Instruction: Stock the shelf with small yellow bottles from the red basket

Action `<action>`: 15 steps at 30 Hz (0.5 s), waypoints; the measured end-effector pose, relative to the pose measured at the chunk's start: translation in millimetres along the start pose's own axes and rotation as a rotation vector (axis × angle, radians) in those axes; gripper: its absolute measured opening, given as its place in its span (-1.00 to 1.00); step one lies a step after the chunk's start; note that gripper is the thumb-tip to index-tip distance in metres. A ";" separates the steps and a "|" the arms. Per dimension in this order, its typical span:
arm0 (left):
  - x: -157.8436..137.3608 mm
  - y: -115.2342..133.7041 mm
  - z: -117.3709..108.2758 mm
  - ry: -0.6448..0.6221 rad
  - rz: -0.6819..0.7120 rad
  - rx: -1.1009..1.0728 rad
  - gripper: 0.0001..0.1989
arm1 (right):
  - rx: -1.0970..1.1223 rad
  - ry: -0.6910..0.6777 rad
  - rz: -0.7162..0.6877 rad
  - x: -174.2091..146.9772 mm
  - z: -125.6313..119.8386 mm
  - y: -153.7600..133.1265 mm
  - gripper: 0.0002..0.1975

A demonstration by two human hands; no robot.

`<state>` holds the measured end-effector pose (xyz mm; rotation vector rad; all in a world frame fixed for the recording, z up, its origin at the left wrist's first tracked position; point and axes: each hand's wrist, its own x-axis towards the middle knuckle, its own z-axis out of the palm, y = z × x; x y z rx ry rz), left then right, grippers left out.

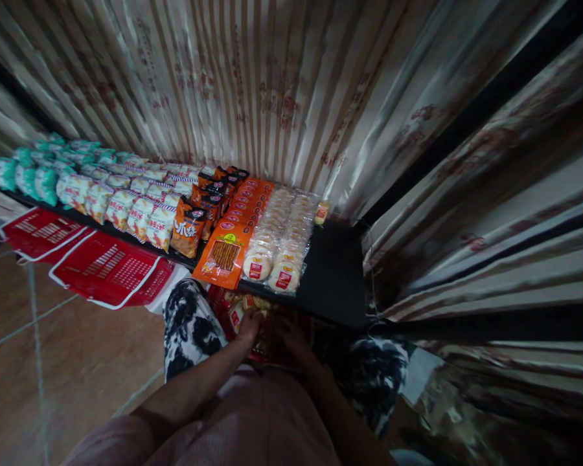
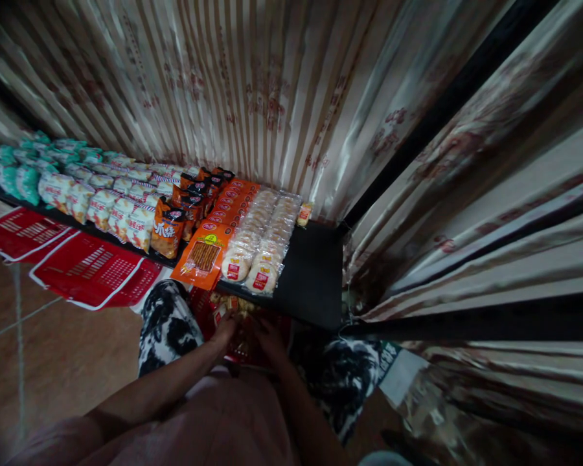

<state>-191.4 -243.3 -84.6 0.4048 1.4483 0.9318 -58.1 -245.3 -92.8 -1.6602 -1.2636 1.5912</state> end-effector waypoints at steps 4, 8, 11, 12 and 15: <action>-6.8 9.6 -5.3 -0.038 0.038 -0.048 -0.80 | -0.035 -0.052 -0.106 -2.2 -0.4 -6.6 -0.64; -12.2 9.5 -16.9 -0.128 0.002 0.026 -0.72 | -0.101 -0.107 -0.168 -2.6 -3.3 -8.6 -0.63; -15.0 5.7 -24.8 -0.123 -0.039 0.058 -0.72 | -0.168 -0.081 -0.141 -1.2 -4.3 -5.6 -0.61; -15.6 4.2 -26.5 -0.127 -0.050 0.065 -0.73 | -0.195 -0.067 -0.131 -0.8 -4.3 -4.3 -0.61; -16.6 -0.6 -29.5 -0.140 -0.077 0.095 -0.77 | -0.303 -0.006 -0.098 -1.0 -4.4 -2.6 -0.59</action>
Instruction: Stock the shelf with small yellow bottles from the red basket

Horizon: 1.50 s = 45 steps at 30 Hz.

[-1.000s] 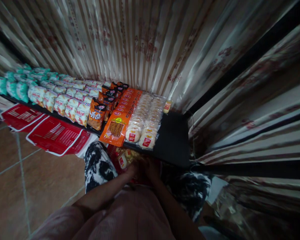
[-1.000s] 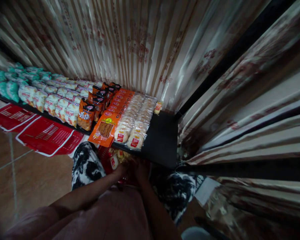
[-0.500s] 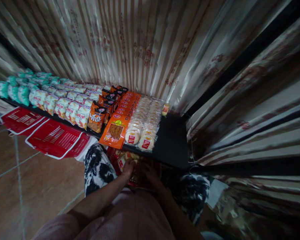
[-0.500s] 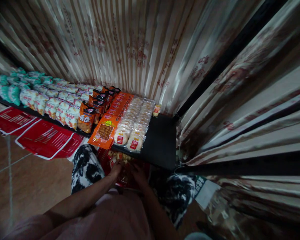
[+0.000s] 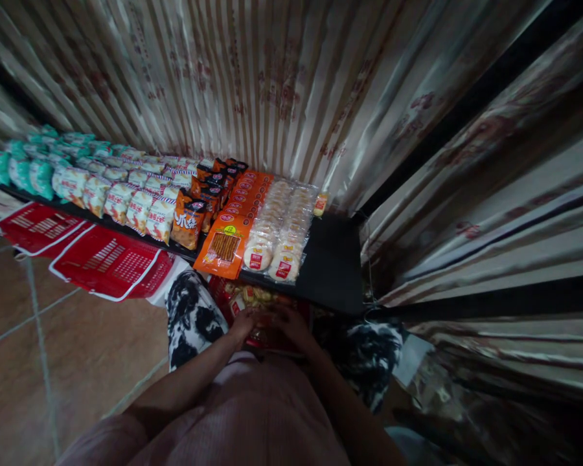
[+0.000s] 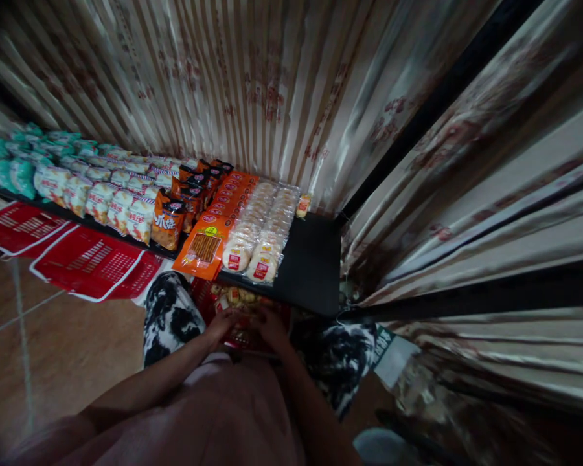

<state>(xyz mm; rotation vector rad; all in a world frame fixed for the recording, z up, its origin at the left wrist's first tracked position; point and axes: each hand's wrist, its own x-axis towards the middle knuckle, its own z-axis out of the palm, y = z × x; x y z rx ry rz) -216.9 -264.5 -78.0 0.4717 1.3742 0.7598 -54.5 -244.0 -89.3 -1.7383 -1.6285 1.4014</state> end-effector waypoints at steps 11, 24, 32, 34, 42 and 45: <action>-11.3 -6.8 -7.4 -0.158 -0.005 -0.025 -0.65 | -0.102 0.059 -0.019 -10.1 -19.1 -18.8 -0.65; -44.5 20.4 10.5 -0.168 -0.010 -0.218 -0.67 | 0.335 0.063 -0.025 -40.3 -35.0 -45.4 -0.51; -50.8 30.4 24.1 -0.220 0.063 -0.171 -0.61 | 0.317 0.061 -0.050 -48.2 -35.2 -45.8 -0.59; -49.5 29.6 27.1 -0.211 0.096 -0.149 -0.61 | 0.319 0.065 -0.062 -50.6 -37.3 -46.5 -0.61; -43.4 33.7 47.1 -0.189 0.215 -0.032 -0.67 | 0.171 0.184 -0.054 -60.6 -51.8 -49.4 -0.65; -39.8 39.2 55.8 -0.163 0.289 0.081 -0.78 | 0.169 0.267 -0.051 -61.8 -59.3 -52.2 -0.59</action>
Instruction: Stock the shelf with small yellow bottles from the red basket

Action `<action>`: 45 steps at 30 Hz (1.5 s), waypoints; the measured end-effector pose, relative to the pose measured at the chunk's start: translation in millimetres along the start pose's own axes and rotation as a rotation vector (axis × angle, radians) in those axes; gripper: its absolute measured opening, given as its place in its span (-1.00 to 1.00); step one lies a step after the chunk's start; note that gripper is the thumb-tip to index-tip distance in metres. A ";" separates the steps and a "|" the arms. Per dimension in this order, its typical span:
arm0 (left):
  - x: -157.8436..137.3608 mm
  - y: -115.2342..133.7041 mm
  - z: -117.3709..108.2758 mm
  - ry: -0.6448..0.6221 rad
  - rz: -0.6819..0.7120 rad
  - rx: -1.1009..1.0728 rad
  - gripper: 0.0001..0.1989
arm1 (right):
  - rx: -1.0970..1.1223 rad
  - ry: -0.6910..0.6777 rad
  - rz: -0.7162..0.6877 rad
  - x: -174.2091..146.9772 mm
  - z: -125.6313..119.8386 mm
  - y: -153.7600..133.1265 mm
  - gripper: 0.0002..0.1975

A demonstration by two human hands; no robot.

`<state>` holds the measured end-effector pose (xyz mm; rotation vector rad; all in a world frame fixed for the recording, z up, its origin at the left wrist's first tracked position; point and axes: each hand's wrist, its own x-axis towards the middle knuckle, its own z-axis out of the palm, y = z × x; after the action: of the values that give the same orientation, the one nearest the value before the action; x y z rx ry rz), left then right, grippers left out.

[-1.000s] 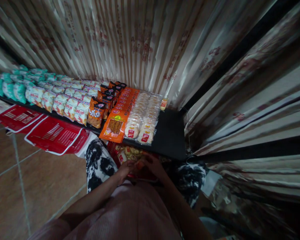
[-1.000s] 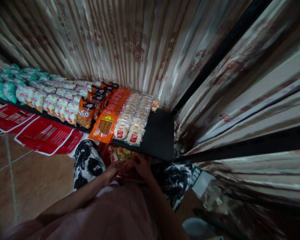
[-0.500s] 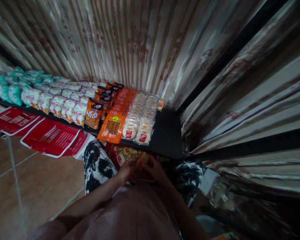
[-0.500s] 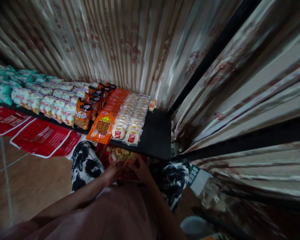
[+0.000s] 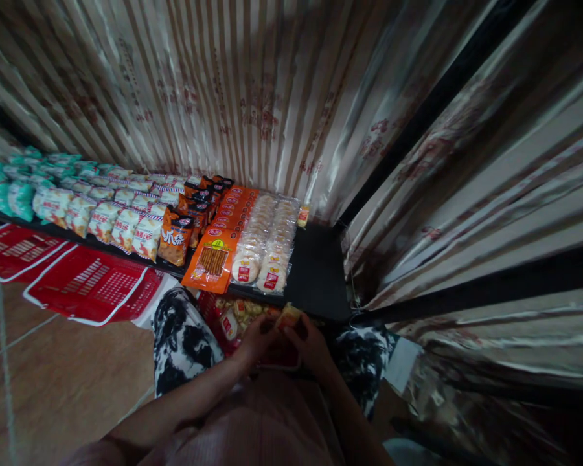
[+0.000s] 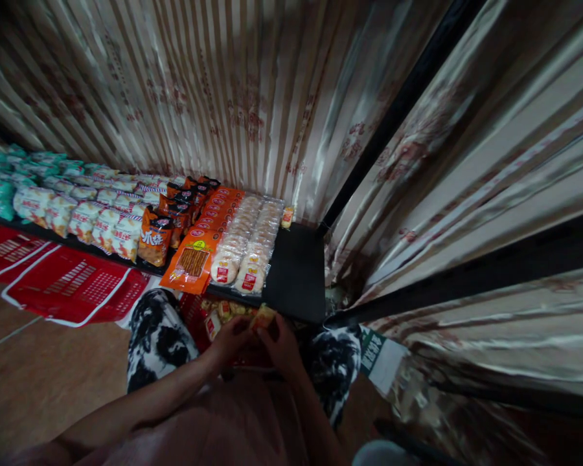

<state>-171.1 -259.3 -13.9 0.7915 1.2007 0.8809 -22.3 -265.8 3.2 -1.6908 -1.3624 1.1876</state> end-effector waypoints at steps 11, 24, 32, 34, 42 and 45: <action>4.3 45.5 26.4 -0.050 0.233 0.282 -0.78 | 0.261 0.355 0.004 21.7 -13.1 -19.0 -0.53; 33.8 56.9 54.0 -0.084 0.292 0.384 -0.72 | 0.079 0.387 0.023 41.0 -22.5 -13.9 -0.40; 49.4 51.9 63.7 -0.058 0.362 0.528 -0.72 | 0.018 0.429 0.052 52.3 -26.9 -8.7 -0.40; 53.0 51.8 68.1 -0.032 0.375 0.579 -0.69 | 0.013 0.426 0.055 57.9 -28.1 -7.9 -0.39; 60.9 68.3 88.2 0.017 0.379 0.644 -0.58 | -0.034 0.500 0.045 83.1 -32.1 -16.4 -0.41; 61.9 78.5 94.7 0.013 0.315 0.717 -0.57 | -0.029 0.514 0.043 91.6 -33.9 -22.9 -0.42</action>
<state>-81.7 -173.7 46.4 1.5863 1.4424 0.6971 4.8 -169.9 14.0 -1.8851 -1.0296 0.6833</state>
